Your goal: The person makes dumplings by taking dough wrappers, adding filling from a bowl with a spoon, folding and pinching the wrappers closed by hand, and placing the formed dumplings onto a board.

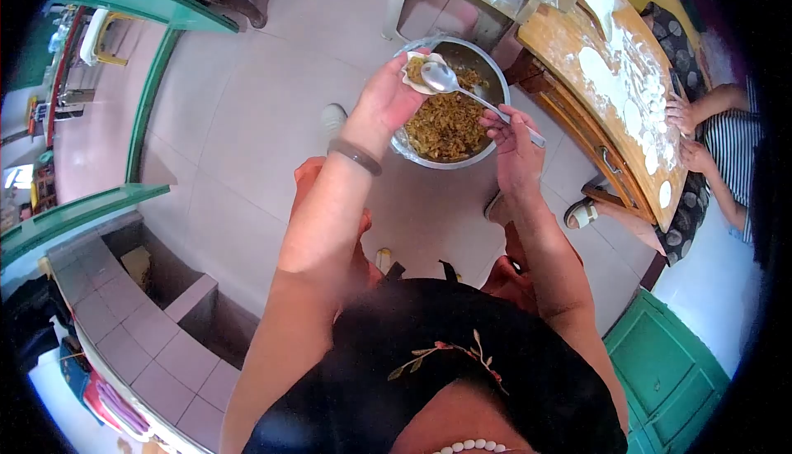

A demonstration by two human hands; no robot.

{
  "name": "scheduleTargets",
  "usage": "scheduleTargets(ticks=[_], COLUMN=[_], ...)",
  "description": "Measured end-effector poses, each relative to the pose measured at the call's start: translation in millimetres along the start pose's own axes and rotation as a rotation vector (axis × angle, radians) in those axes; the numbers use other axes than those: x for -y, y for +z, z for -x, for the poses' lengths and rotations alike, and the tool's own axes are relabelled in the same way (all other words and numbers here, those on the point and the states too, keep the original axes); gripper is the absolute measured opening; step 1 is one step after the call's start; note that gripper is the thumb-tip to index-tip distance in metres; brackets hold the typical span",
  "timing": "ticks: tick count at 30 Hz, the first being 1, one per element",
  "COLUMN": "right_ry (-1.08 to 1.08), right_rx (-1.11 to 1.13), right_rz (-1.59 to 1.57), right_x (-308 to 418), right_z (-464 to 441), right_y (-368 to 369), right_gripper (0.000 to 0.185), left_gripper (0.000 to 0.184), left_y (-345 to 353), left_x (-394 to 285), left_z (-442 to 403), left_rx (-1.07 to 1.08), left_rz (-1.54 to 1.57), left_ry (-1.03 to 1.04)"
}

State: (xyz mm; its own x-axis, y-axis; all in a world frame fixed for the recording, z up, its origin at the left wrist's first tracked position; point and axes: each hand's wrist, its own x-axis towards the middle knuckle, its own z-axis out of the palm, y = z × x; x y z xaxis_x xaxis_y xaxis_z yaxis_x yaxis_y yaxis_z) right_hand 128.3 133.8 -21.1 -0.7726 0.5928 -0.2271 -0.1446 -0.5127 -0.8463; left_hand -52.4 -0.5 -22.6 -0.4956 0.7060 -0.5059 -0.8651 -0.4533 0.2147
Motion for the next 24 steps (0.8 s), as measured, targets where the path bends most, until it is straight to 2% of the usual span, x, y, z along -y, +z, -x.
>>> scheduleTargets(ticks=[3,9,12,15,19,20,21,24], right_ry=[-0.038,-0.273,-0.335,-0.576,-0.866,-0.727,-0.724,-0.74], right_rx=[-0.041,-0.049,-0.078,0.103,0.199,0.26,0.267,0.258], right_rz=[0.047,0.309,0.605,0.825,0.976,0.916,0.953,1.071], right_x=[3.5,13.6,25.5,20.0,19.7,13.5,10.7,6.5], right_z=[1.6,9.1,5.2,-7.7,-17.1,-17.4,-18.3,-18.5], right_y=[2.5,-12.1,-9.7,-11.9,4.4,0.5,0.1,11.2], right_gripper=[0.025,0.023,0.023,0.024,0.021,0.008,0.004,0.017], left_gripper=[0.036,0.036,0.034,0.036,0.034,0.032,0.033,0.035], left_y=[-1.0,1.0,2.7,9.8,7.9,5.9,7.2,10.7], left_x=[1.3,-11.6,-10.5,-6.7,-4.9,-4.4,-3.8,-2.3], left_z=[-3.0,-0.9,1.9,8.4,11.6,11.0,12.1,17.4], left_rx=[0.007,-0.017,-0.062,-0.067,0.025,0.056,0.061,0.109], left_rz=[0.001,-0.076,-0.155,-0.178,-0.176,-0.178,-0.19,-0.208], left_ry=[0.033,0.167,0.162,0.107,0.04,0.026,0.014,-0.018])
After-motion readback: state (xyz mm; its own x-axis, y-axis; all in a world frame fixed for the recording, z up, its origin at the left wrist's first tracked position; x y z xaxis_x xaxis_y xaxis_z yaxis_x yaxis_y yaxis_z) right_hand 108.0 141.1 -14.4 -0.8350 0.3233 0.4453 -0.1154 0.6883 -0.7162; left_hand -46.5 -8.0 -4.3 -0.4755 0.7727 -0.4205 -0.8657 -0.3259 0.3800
